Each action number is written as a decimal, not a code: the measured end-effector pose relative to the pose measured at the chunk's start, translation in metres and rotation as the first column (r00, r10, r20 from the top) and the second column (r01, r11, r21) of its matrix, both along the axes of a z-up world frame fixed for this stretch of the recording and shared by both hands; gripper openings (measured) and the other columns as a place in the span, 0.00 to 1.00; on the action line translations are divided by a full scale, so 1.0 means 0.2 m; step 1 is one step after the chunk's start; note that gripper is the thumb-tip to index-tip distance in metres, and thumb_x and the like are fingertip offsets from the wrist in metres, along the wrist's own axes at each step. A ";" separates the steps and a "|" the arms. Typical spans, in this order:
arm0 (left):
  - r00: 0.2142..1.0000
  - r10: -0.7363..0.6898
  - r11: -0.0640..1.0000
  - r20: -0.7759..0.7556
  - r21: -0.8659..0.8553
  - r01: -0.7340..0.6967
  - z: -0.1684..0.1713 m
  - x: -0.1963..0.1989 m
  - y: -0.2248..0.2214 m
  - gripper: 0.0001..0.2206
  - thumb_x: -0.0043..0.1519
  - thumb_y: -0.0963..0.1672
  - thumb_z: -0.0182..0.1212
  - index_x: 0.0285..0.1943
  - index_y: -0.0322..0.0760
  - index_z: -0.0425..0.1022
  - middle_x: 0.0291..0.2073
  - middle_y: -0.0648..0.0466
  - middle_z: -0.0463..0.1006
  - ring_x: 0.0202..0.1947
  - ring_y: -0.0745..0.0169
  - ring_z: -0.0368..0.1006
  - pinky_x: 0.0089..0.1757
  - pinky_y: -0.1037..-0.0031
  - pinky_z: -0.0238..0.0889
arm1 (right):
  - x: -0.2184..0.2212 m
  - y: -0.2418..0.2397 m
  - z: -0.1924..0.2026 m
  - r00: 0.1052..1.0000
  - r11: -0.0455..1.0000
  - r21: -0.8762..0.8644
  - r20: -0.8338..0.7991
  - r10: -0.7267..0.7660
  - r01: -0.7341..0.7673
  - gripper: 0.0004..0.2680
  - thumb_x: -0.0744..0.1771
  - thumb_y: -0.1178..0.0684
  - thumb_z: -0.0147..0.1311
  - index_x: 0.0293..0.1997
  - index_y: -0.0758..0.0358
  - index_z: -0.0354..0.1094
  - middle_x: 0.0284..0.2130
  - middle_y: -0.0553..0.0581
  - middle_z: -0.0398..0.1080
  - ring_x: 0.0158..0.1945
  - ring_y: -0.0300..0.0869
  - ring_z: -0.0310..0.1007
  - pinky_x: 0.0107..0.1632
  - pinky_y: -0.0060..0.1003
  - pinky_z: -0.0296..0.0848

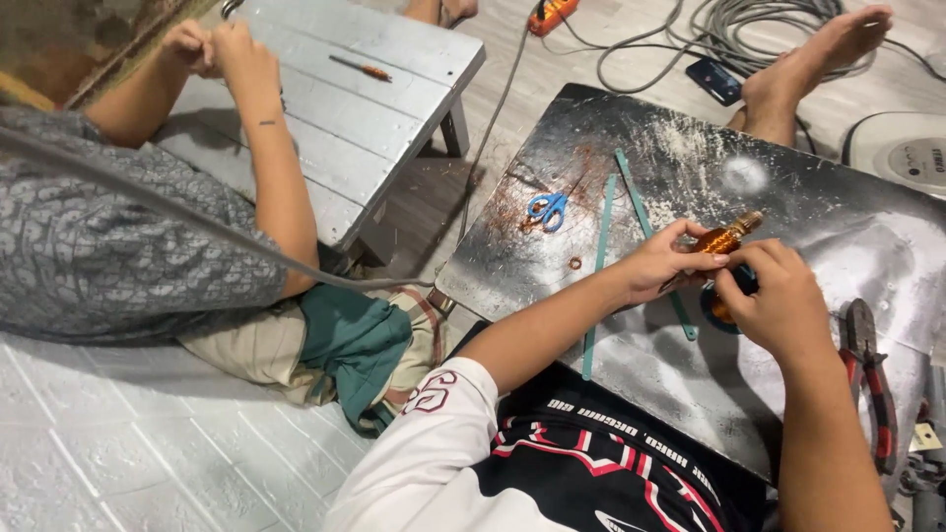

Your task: Winding copper wire around a small rotor or coil core by hand on a production floor.

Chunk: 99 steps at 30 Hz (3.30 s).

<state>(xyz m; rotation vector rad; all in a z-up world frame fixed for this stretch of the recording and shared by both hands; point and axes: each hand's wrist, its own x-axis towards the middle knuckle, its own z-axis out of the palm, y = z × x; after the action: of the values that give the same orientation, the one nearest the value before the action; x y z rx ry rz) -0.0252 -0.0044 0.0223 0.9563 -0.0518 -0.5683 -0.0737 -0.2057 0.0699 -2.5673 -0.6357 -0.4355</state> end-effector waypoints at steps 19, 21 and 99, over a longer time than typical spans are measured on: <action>0.997 0.043 0.998 0.066 0.051 -0.047 -0.03 0.00 -0.05 0.20 0.76 0.44 0.58 0.76 0.30 0.70 0.49 0.36 0.78 0.37 0.50 0.79 0.36 0.66 0.82 | -0.05 0.03 -0.01 0.971 0.945 -0.263 0.186 -0.147 0.194 0.09 0.72 0.43 0.61 0.53 0.50 0.83 0.55 0.51 0.80 0.52 0.52 0.82 0.51 0.56 0.77; 0.996 0.032 0.999 0.081 0.041 -0.035 -0.05 0.01 -0.04 0.20 0.77 0.45 0.57 0.76 0.31 0.70 0.46 0.39 0.79 0.34 0.54 0.79 0.33 0.70 0.79 | -0.06 0.03 0.01 0.973 0.943 -0.263 0.162 -0.167 0.206 0.09 0.71 0.42 0.62 0.52 0.49 0.83 0.56 0.50 0.80 0.53 0.52 0.82 0.54 0.56 0.75; 0.993 0.020 0.994 0.118 0.106 -0.032 -0.02 0.06 0.02 0.17 0.76 0.49 0.57 0.65 0.32 0.71 0.41 0.37 0.82 0.21 0.66 0.72 0.21 0.84 0.67 | -0.01 0.04 -0.03 0.984 0.962 -0.209 0.082 -0.159 0.173 0.11 0.73 0.39 0.62 0.53 0.51 0.83 0.56 0.50 0.78 0.60 0.57 0.74 0.55 0.59 0.69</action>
<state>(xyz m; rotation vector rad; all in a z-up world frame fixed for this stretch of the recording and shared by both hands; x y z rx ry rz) -0.0140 -0.0008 0.0186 1.0934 -0.1139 -0.4948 -0.0749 -0.1986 0.0639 -2.8370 -0.5156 -0.5334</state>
